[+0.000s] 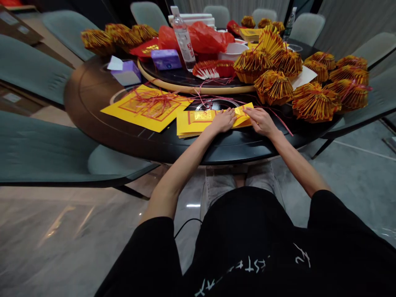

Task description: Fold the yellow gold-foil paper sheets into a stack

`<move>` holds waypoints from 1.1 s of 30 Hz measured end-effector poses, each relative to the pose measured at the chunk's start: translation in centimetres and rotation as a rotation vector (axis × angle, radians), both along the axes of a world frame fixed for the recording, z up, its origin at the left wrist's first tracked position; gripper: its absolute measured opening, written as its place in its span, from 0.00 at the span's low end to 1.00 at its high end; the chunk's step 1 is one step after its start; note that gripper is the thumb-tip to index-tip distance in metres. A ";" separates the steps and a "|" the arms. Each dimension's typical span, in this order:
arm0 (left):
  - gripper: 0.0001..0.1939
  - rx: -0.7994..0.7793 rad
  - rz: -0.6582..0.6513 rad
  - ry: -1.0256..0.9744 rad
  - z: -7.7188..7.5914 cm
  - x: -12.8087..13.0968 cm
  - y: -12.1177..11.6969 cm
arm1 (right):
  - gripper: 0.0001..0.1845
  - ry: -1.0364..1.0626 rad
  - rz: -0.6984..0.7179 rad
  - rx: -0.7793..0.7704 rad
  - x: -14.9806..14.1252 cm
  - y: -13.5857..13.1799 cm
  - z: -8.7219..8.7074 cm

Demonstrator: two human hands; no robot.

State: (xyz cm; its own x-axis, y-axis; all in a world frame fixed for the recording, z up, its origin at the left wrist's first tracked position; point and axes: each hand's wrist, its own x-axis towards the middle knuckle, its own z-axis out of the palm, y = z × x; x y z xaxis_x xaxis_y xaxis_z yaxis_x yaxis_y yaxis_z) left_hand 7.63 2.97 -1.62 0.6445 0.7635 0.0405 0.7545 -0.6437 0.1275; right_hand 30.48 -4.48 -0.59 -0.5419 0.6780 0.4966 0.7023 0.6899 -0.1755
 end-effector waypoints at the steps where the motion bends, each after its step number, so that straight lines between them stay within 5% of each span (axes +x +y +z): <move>1: 0.33 -0.001 0.002 0.000 0.0 0.0 0.0 | 0.32 0.022 -0.030 0.001 0.4 0.0 0.0; 8: 0.32 0.023 -0.009 0.001 -0.1 -0.1 0.0 | 0.31 0.060 -0.150 0.049 2.0 -0.1 -0.7; 18: 0.32 0.035 -0.027 -0.025 -0.7 -0.3 0.6 | 0.41 -0.214 -0.064 -0.063 2.8 -1.2 -0.3; 33: 0.36 0.018 -0.030 -0.058 -0.9 -0.5 0.7 | 0.36 -0.279 -0.017 -0.077 2.7 -0.7 -1.1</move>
State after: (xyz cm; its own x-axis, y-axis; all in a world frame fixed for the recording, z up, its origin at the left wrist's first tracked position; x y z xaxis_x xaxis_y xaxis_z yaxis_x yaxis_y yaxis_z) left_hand 7.17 3.68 -2.52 0.6632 0.7428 0.0919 0.7268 -0.6684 0.1582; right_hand 33.22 -5.17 -1.68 -0.6383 0.7183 0.2769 0.7424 0.6695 -0.0253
